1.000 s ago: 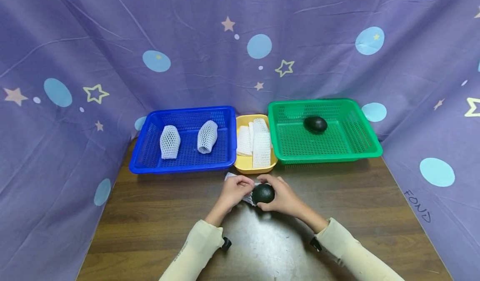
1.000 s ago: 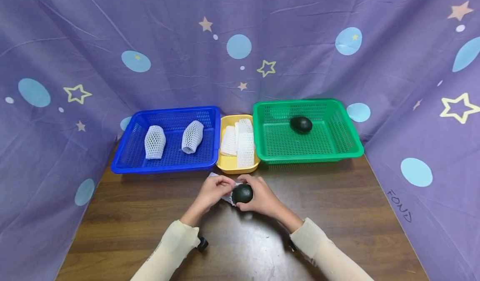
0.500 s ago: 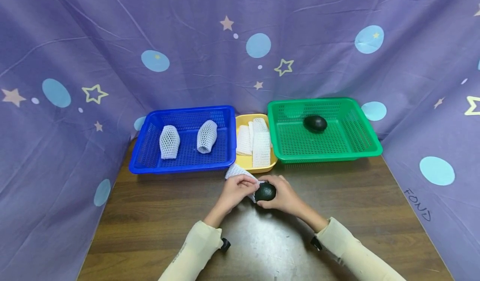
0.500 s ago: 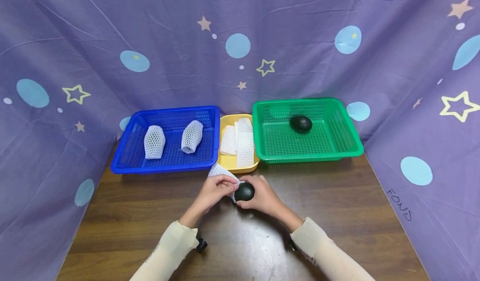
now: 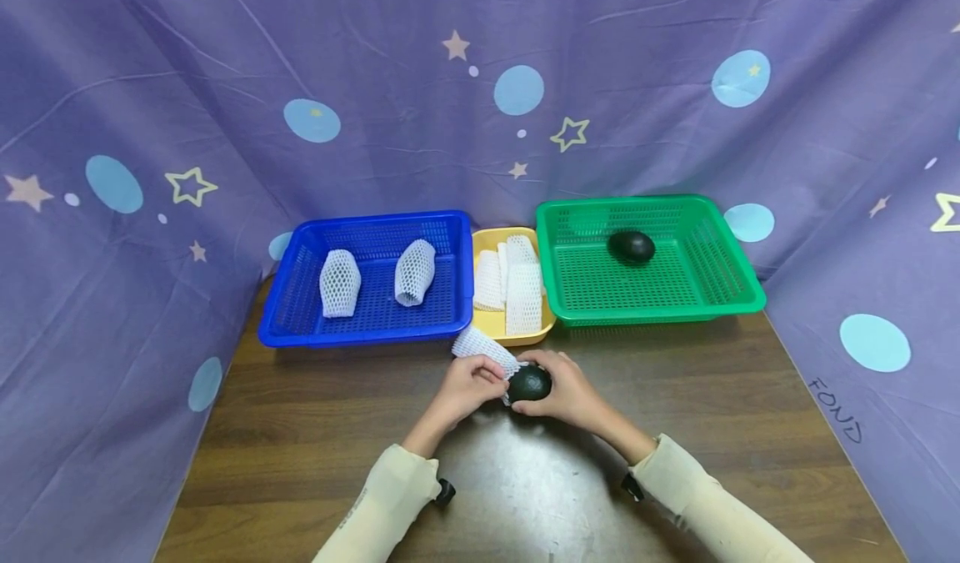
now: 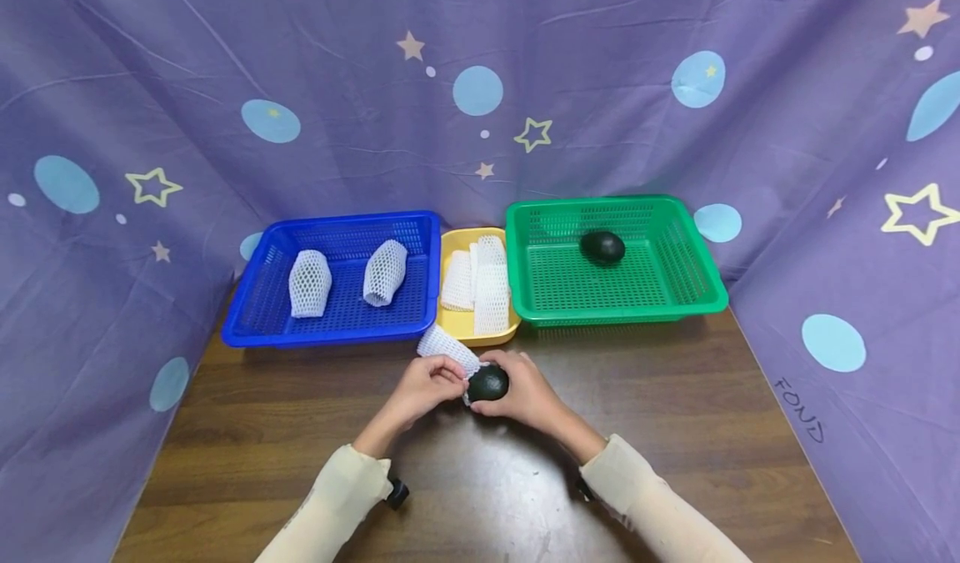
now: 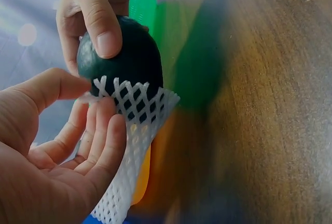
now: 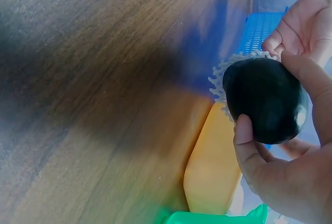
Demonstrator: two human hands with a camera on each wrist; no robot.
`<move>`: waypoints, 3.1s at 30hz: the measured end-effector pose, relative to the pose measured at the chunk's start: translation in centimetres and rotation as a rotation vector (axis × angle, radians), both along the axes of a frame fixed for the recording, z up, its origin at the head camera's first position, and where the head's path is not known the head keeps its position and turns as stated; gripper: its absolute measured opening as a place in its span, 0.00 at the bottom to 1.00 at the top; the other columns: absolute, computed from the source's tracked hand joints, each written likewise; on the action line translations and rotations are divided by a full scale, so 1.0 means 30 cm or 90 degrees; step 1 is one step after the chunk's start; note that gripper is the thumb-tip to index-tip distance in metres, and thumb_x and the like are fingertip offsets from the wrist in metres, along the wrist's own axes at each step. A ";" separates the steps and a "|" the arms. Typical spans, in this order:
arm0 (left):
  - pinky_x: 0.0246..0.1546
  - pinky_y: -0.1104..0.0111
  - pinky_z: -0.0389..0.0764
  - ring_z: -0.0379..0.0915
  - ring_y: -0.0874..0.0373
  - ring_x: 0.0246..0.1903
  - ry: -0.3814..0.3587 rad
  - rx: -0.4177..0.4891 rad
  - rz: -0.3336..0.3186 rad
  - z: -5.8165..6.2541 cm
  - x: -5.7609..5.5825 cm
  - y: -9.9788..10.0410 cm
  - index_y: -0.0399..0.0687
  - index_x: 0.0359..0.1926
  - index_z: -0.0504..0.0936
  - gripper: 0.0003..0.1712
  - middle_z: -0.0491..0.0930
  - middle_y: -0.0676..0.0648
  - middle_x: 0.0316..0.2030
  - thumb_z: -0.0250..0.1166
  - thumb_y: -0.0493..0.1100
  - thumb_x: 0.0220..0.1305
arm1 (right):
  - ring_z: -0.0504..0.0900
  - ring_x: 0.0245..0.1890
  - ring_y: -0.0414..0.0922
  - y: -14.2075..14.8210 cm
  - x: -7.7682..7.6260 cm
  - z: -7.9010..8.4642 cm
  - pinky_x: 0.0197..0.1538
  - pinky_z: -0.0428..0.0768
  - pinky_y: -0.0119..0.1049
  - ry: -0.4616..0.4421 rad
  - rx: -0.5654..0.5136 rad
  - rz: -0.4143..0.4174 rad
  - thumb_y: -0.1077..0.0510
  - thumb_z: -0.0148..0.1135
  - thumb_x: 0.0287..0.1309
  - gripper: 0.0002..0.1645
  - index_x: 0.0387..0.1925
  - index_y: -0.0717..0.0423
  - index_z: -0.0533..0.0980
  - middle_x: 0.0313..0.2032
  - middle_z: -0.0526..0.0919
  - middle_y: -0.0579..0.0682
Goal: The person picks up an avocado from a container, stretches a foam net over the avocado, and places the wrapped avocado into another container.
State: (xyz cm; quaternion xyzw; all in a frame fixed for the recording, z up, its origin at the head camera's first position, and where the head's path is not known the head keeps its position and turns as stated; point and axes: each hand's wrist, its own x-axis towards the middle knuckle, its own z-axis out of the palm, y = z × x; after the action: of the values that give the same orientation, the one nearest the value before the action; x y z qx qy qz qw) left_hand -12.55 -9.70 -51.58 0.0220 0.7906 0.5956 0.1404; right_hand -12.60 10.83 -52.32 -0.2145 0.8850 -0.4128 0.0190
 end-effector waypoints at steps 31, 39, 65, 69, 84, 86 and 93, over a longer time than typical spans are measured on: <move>0.32 0.57 0.89 0.79 0.63 0.22 -0.040 0.091 0.032 0.018 0.010 0.033 0.28 0.36 0.83 0.07 0.82 0.52 0.21 0.66 0.29 0.54 | 0.83 0.48 0.49 0.006 0.010 -0.016 0.49 0.83 0.38 -0.019 -0.064 0.016 0.60 0.81 0.40 0.41 0.59 0.61 0.76 0.54 0.84 0.58; 0.29 0.66 0.87 0.79 0.64 0.21 -0.035 0.095 0.053 0.006 0.012 0.036 0.28 0.36 0.83 0.08 0.82 0.52 0.21 0.66 0.28 0.53 | 0.85 0.43 0.51 0.009 0.021 -0.023 0.47 0.84 0.37 -0.039 -0.093 -0.005 0.62 0.80 0.41 0.41 0.61 0.61 0.75 0.54 0.84 0.59; 0.33 0.62 0.89 0.82 0.58 0.24 -0.154 0.012 0.032 -0.041 0.033 -0.044 0.30 0.41 0.82 0.23 0.86 0.42 0.27 0.70 0.51 0.65 | 0.80 0.44 0.48 0.050 0.003 -0.023 0.35 0.81 0.28 -0.195 -0.227 -0.022 0.64 0.79 0.47 0.35 0.58 0.57 0.77 0.49 0.84 0.60; 0.47 0.56 0.88 0.85 0.54 0.37 -0.176 0.082 -0.023 -0.064 0.034 -0.053 0.28 0.53 0.76 0.24 0.87 0.37 0.41 0.67 0.46 0.69 | 0.80 0.45 0.47 0.061 0.006 -0.019 0.36 0.81 0.28 -0.222 -0.245 -0.005 0.63 0.79 0.47 0.34 0.59 0.57 0.77 0.50 0.83 0.60; 0.61 0.58 0.82 0.83 0.58 0.45 -0.252 0.275 -0.063 -0.106 0.055 -0.020 0.23 0.59 0.73 0.24 0.84 0.49 0.43 0.63 0.40 0.72 | 0.81 0.48 0.44 0.094 0.024 -0.024 0.48 0.85 0.34 -0.262 -0.307 0.008 0.66 0.77 0.49 0.35 0.60 0.60 0.75 0.52 0.82 0.61; 0.61 0.58 0.81 0.84 0.58 0.46 -0.252 0.295 -0.061 -0.104 0.055 -0.016 0.23 0.61 0.71 0.25 0.85 0.48 0.45 0.63 0.39 0.72 | 0.81 0.49 0.42 0.095 0.023 -0.023 0.51 0.85 0.35 -0.262 -0.326 0.015 0.67 0.77 0.49 0.35 0.61 0.60 0.74 0.53 0.81 0.62; 0.53 0.66 0.85 0.83 0.63 0.45 -0.210 0.315 0.004 -0.094 0.052 0.003 0.25 0.63 0.70 0.28 0.86 0.45 0.49 0.66 0.36 0.68 | 0.80 0.55 0.39 0.103 0.016 -0.010 0.56 0.84 0.38 -0.289 -0.370 0.044 0.69 0.75 0.50 0.42 0.66 0.64 0.67 0.61 0.76 0.67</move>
State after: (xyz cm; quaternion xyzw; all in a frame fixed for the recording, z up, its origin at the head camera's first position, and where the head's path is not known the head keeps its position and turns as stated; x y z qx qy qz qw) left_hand -10.98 -9.62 -54.38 -0.0440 0.5881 0.7660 0.2559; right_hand -12.11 13.90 -52.62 -0.1437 0.6965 -0.6829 0.1672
